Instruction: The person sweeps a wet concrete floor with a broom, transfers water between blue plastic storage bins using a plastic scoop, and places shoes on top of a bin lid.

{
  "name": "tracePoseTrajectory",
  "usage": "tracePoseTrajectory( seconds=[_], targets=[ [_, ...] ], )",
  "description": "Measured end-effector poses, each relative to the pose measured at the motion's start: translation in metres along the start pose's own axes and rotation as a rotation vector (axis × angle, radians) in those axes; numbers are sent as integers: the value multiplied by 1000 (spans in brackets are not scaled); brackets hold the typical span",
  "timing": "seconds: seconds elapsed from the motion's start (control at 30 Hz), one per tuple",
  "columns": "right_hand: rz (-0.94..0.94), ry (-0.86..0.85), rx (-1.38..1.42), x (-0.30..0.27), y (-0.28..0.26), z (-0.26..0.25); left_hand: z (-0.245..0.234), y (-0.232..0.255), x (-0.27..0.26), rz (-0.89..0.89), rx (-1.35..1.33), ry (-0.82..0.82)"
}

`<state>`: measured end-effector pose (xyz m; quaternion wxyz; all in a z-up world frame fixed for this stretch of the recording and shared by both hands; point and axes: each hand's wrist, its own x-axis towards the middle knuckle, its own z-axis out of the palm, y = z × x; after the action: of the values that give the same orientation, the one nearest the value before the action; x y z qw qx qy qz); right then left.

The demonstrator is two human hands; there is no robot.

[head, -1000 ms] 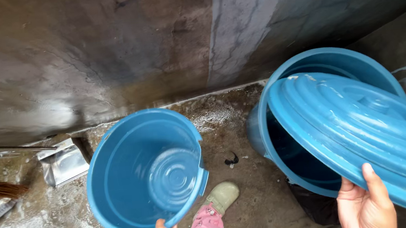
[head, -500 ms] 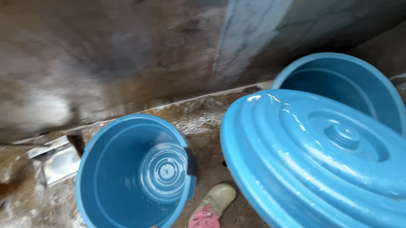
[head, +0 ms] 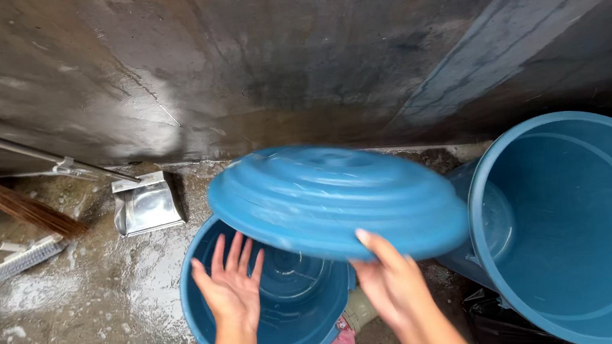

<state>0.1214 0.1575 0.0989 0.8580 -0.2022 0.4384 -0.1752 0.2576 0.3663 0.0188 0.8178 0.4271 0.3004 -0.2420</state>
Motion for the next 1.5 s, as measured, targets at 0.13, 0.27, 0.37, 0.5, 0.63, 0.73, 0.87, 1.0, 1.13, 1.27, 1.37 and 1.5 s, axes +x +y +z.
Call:
tracePoseTrajectory(
  seconds=[0.13,0.27,0.37,0.5,0.63,0.73,0.87,1.0,1.13,1.27,1.37,1.5],
  targets=[
    [234,-174,-7,83,36,14,45,27,11,-103,-85,-143],
    [325,55,-32,126,71,5,47,1,70,-127,191,41],
    [380,61,-180,124,84,-7,33,-30,128,-102,150,114],
    [403,18,-427,107,62,-31,23,-56,166,-112,153,119],
    [368,131,-537,99,38,-78,37,-78,159,-162,464,-9],
    [287,232,-420,87,22,-140,54,-112,122,-112,669,-170],
    [271,461,-222,36,-4,-247,100,-180,58,-137,856,-314],
    [325,743,-161,-22,-27,-362,152,-252,-15,1,1183,-528],
    [226,998,-31,-69,-62,-430,198,-313,-77,-15,1379,-573],
    [-10,1046,136,-82,-120,-446,216,-342,-108,-48,1474,-460],
    [-70,983,127,-74,-158,-448,210,-348,-114,82,1512,-355],
    [-120,911,-48,-53,-199,-455,204,-348,-112,78,1639,-322]
  ],
)
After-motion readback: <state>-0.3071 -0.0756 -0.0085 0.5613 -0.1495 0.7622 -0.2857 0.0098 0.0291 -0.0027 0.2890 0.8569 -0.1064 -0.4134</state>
